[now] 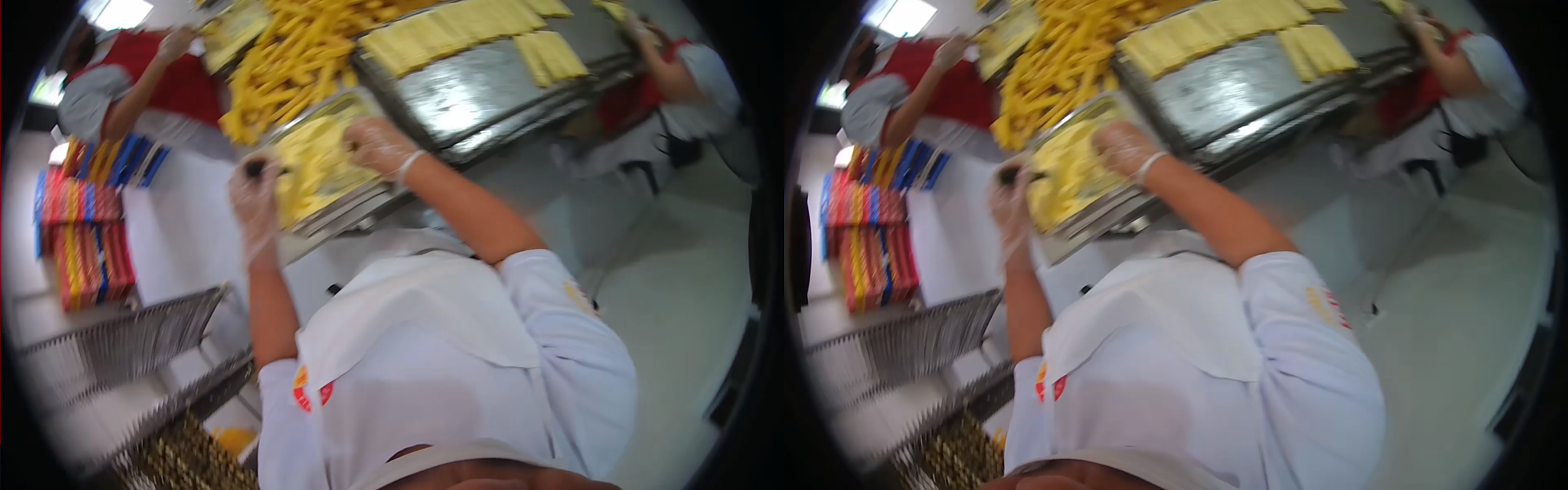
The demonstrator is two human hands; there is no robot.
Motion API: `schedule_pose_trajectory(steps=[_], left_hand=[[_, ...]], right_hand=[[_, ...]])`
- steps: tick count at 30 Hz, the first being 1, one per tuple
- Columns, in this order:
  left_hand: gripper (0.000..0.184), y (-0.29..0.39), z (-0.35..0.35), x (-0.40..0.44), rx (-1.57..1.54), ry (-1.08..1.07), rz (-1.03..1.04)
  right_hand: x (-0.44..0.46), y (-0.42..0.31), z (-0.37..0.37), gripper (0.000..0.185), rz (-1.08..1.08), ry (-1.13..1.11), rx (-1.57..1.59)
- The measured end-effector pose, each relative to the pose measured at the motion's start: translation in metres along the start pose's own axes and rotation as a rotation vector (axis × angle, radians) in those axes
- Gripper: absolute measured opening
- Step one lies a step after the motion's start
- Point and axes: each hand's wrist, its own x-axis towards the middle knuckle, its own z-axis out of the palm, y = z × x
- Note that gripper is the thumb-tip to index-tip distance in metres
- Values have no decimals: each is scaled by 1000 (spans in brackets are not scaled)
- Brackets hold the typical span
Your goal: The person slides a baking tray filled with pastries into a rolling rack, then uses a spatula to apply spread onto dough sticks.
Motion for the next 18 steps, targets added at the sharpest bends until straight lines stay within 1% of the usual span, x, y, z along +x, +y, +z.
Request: schedule_pose_trajectory(steps=[1, 2, 3, 4, 5, 6, 7, 8, 9, 10, 11, 13, 14, 16, 18], left_hand=[[10, 4, 1, 0, -86, 74, -8], [11, 12, -3, 0, -77, 86, -2], [15, 5, -12, 0, -58, 81, 12], [14, 7, -18, 1, -71, 92, -45], [14, 17, -15, -1, -144, 143, -94], [13, 19, -15, -1, -173, 175, -133], [12, 19, -16, -2, -195, 210, -174], [13, 21, -14, -3, -171, 201, -182], [13, 22, -14, -4, -144, 194, -191], [14, 22, -12, -5, -116, 187, -201], [15, 25, -15, -6, -127, 190, -205], [17, 26, -11, -7, -143, 195, -212], [16, 30, -9, -8, -141, 199, -217], [16, 38, -2, -8, -139, 212, -224], [16, 38, 0, -8, -123, 205, -223]], right_hand=[[-5, 0, -14, 24, -3, 65, -5], [-9, 2, -37, 25, 47, 173, 56], [-15, 1, -62, 26, 88, 280, 127], [-23, 6, -88, 24, 183, 402, 159], [-31, 28, -106, 20, 187, 566, 266], [-46, 29, -133, 21, 257, 687, 372], [-59, 60, -147, 22, 337, 745, 284], [-70, 91, -154, 24, 344, 894, 627], [-85, 81, -175, 25, 470, 891, 362], [-95, 101, -179, 24, 445, 975, 270], [-102, 126, -180, 23, 475, 1077, 363], [-106, 144, -188, 24, 518, 1104, 287], [-109, 152, -189, 24, 538, 1089, 237], [-104, 143, -196, 25, 573, 1058, 139], [-99, 159, -197, 27, 641, 1032, 30]])
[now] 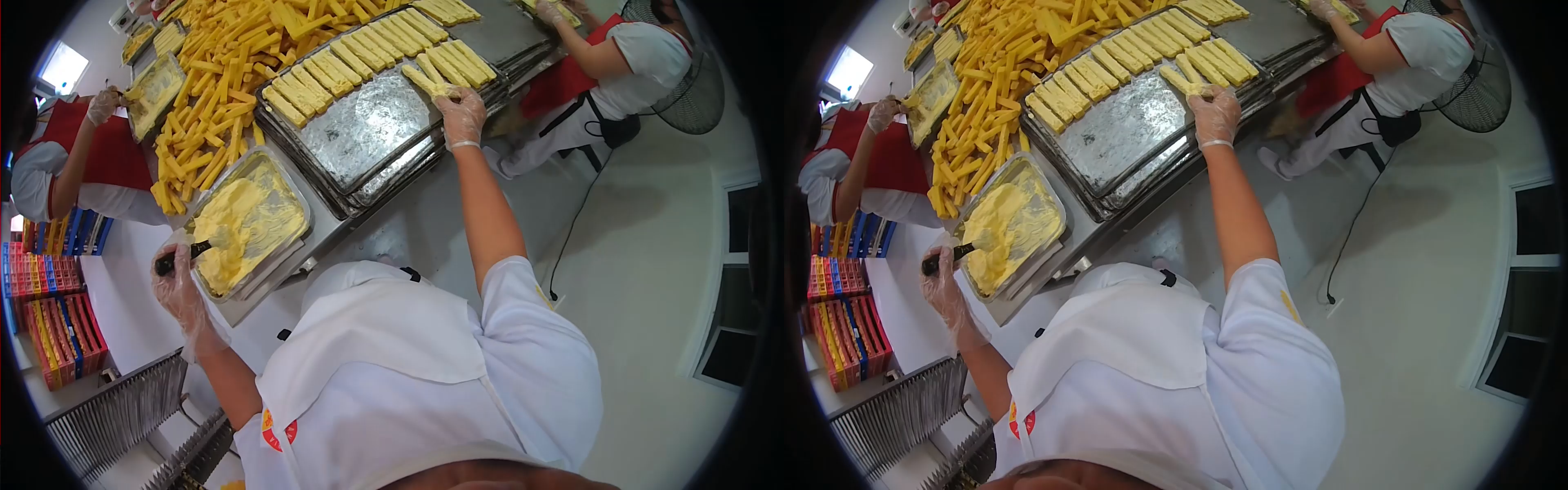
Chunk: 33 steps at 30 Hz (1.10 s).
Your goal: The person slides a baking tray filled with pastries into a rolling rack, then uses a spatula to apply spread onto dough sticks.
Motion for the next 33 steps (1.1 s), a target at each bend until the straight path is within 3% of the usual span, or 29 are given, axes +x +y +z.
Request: schedule_pose_trajectory(steps=[8, 12, 16, 18, 19, 20, 23, 27, 29, 31, 33], left_hand=[[15, 11, 4, -9, 85, 19, 19], [15, 10, 0, -10, 98, 18, 12], [16, 15, -20, -9, 79, 87, -18], [17, 27, -41, -10, 14, 162, 29], [18, 35, -50, -12, -20, 192, 54], [14, 45, -57, -14, -14, 255, 68], [16, 53, -95, -16, 78, 310, 142], [16, 51, -127, -23, 54, 369, 127], [16, 45, -137, -26, 60, 371, 93], [17, 45, -148, -29, 66, 367, 70], [17, 45, -158, -32, 76, 360, 55]], right_hand=[[15, 22, -4, 31, -225, 28, -227], [22, 21, -6, 25, -382, 20, -540], [20, 27, -13, 31, -452, 34, -555], [9, -12, -12, 31, -345, 44, -597], [20, -5, -5, 33, -456, 75, -549], [6, -48, 7, 29, -436, 65, -456], [-14, -114, 67, 26, -700, -92, -35], [-69, -173, 181, 27, -729, -656, 154], [-96, -157, 263, 35, -542, -858, 62], [-125, -166, 305, 41, -648, -803, -306], [-143, -166, 334, 41, -609, -857, -564]])
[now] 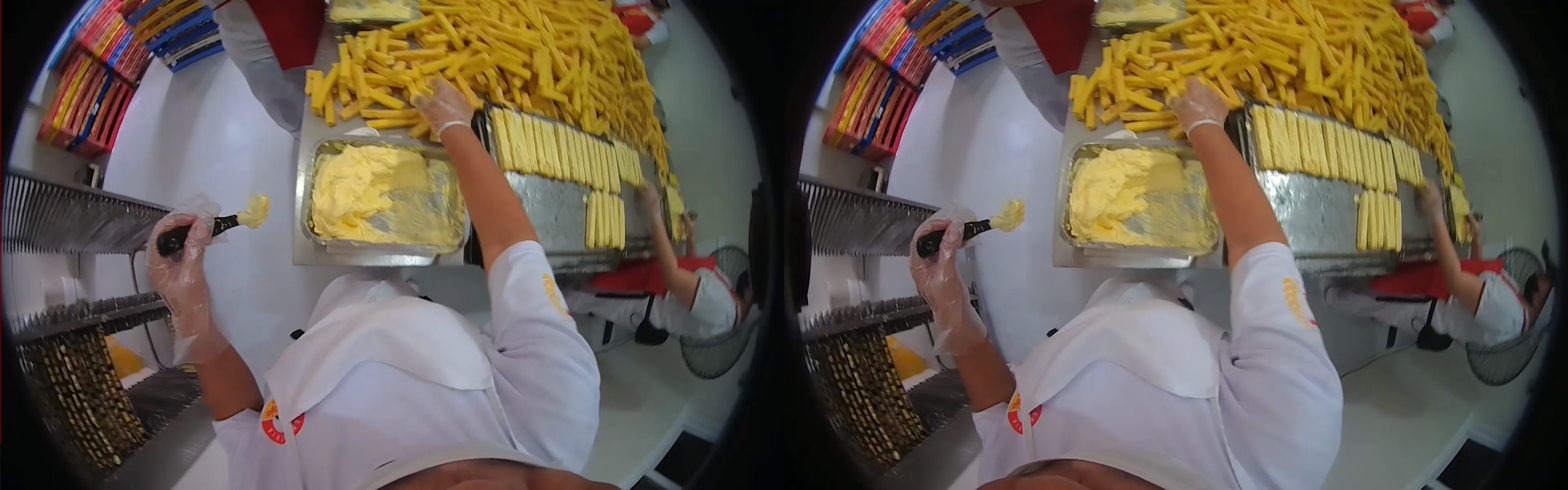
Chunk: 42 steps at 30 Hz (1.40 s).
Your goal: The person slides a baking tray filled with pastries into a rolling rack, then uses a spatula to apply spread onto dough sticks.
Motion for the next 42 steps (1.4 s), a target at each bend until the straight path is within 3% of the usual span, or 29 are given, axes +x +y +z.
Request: schedule_pose_trajectory(steps=[4, 8, 11, 14, 15, 16, 19, 22, 25, 28, 31, 34, 35, 38, 41, 42], left_hand=[[16, -15, -12, 2, 39, 0, 11], [15, -8, -10, 15, 32, -62, -1], [14, -12, 15, 17, -111, -168, -72], [15, -27, 55, 8, -207, -429, -155], [14, -30, 70, 6, -35, -580, -18], [15, -36, 85, 5, 138, -728, 126], [12, -60, 121, 3, 141, -938, 99], [13, -65, 139, 19, 74, -996, -195], [10, -28, 141, 14, 92, -866, -61], [11, -46, 155, -4, -18, -668, 69], [11, -60, 173, -21, 373, -645, 616], [11, -18, 175, -23, 266, -690, 452], [9, -13, 176, -22, 43, -767, 186], [9, -24, 177, -27, -206, -506, 100], [10, -69, 170, -28, -481, -219, -450], [11, -75, 163, -24, -331, -255, -383]], right_hand=[[25, -30, 15, 47, 190, -258, -169], [32, -11, 33, 42, 124, -49, -83], [14, -10, -3, 45, 114, 62, -15], [0, 18, -20, 36, 162, 87, 422], [-18, 16, -32, 26, 141, 90, 874], [-34, 17, -43, 23, 105, 75, 979], [-94, 9, -75, 16, 56, 29, 1238], [-152, 11, -71, 18, 71, -255, 1228], [-178, 28, -33, 21, 298, -349, 1115], [-187, 30, -24, 27, 261, -324, 1026], [-189, 20, -25, 24, 236, -272, 1059], [-191, 16, -27, 23, 214, -277, 999], [-190, 15, -27, 23, 208, -279, 984], [-190, 18, -26, 23, 225, -336, 1012], [-190, 23, -23, 27, 215, -345, 1034], [-191, 22, -26, 30, 195, -341, 951]])
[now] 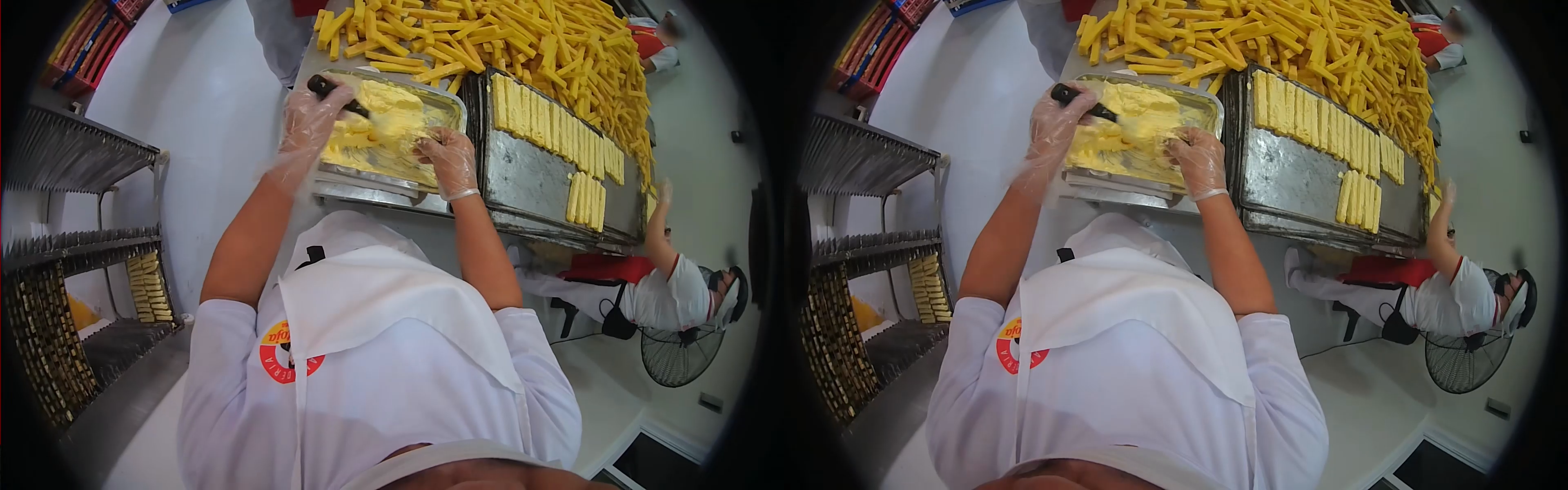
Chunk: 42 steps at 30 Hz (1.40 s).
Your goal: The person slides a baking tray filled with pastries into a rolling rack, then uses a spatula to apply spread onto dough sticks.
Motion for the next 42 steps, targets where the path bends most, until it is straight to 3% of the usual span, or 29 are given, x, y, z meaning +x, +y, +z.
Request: schedule_pose_trajectory(steps=[2, 6, 7, 10, 13, 16, 17, 20, 21, 24, 27, 30, 32, 34, 35, 38, 41, 42], left_hand=[[11, -1, -14, 7, 320, -24, 91], [11, 17, 12, 3, 861, -283, 507], [11, 25, 20, -1, 858, -348, 531], [10, 42, 37, -4, 273, -402, 381], [12, 35, 41, -2, -88, -82, 212], [12, 17, 12, 14, 101, 1, -17], [12, 13, 3, 16, 439, -47, 106], [11, 7, 8, 15, 750, -139, 300], [11, 29, 19, 1, 614, -189, 357], [11, 36, 35, -4, 208, -86, 244], [11, 32, 26, 3, -136, -2, -11], [14, 23, -1, 8, 560, -49, 101], [12, 21, -4, 2, 596, -127, 321], [12, 20, 7, -3, 688, -130, 618], [11, 23, 11, -8, 849, -163, 598], [14, 34, 17, -8, 681, -328, 412], [14, 40, 22, -2, 91, -220, 231], [15, 39, 20, 0, 16, -157, 164]], right_hand=[[-2, -10, 0, 35, -23, 12, -170], [6, -2, 3, 45, -227, 15, -246], [6, -2, 5, 47, -277, 8, -210], [1, -11, 8, 54, -318, -4, -149], [1, -20, 6, 58, -253, 16, -195], [8, -10, 3, 59, -240, 50, -276], [10, -6, 2, 59, -246, 57, -303], [9, -15, 4, 58, -217, 34, -313], [8, -14, 5, 56, -229, 39, -286], [9, -13, 7, 48, -284, 71, -282], [12, -4, 7, 36, -347, 118, -395], [14, 3, 8, 26, -390, 132, -451], [10, -3, 10, 21, -465, 144, -507], [9, -10, 13, 32, -445, 82, -486], [9, -12, 14, 38, -435, 53, -475], [11, -7, 23, 50, -512, 93, -357], [11, -6, 25, 61, -682, 197, -597], [11, -6, 25, 61, -636, 184, -557]])
